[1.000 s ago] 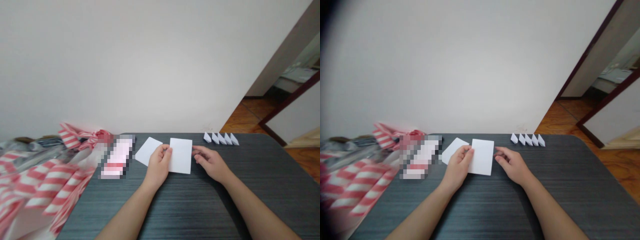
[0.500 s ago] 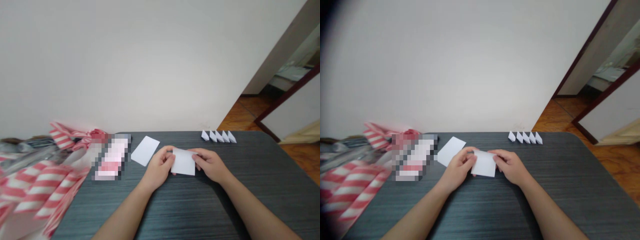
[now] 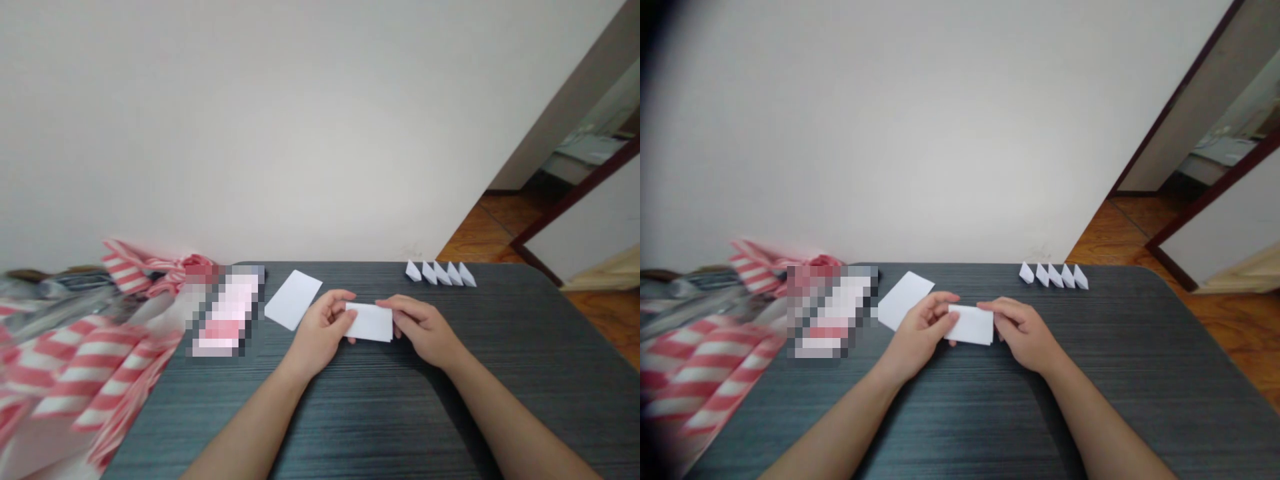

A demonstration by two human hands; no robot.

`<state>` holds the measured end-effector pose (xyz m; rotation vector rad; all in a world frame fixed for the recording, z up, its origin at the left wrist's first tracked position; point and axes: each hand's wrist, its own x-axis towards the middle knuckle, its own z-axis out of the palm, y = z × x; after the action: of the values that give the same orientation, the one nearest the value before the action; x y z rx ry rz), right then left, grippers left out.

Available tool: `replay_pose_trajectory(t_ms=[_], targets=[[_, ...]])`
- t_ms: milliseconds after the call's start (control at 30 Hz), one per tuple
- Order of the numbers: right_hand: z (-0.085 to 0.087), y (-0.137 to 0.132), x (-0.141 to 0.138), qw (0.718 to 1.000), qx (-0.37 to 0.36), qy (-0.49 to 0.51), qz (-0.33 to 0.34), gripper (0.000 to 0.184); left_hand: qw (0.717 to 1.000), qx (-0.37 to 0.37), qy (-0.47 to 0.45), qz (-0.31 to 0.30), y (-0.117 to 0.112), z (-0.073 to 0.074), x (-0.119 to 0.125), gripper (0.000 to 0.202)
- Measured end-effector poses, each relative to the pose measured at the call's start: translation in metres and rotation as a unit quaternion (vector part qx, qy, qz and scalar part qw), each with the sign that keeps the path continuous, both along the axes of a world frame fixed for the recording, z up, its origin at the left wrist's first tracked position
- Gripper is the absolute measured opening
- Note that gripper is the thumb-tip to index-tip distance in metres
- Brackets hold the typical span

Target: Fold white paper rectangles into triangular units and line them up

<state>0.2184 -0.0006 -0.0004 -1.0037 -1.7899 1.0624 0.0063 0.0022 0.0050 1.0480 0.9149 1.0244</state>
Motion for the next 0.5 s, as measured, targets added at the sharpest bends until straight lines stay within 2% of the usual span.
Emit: replay_pose_trajectory(t_ms=[133, 267, 500], targets=[[-0.0024, -0.0008, -0.0019, 0.997, -0.068, 0.004, -0.036, 0.034, 1.000, 0.006, 0.013, -0.006, -0.0005, -0.0010, 0.0001, 0.028], [0.0011, -0.0016, -0.0069, 0.993, -0.070, -0.087, -0.045, 0.023, 1.000, 0.011, 0.008, -0.012, -0.0009, -0.0010, 0.0007, 0.028], [0.0073, -0.0021, -0.0079, 0.991, -0.078, -0.087, -0.069, 0.022, 0.998, 0.013, 0.055, -0.024, 0.0016, 0.0008, -0.0001, 0.035]])
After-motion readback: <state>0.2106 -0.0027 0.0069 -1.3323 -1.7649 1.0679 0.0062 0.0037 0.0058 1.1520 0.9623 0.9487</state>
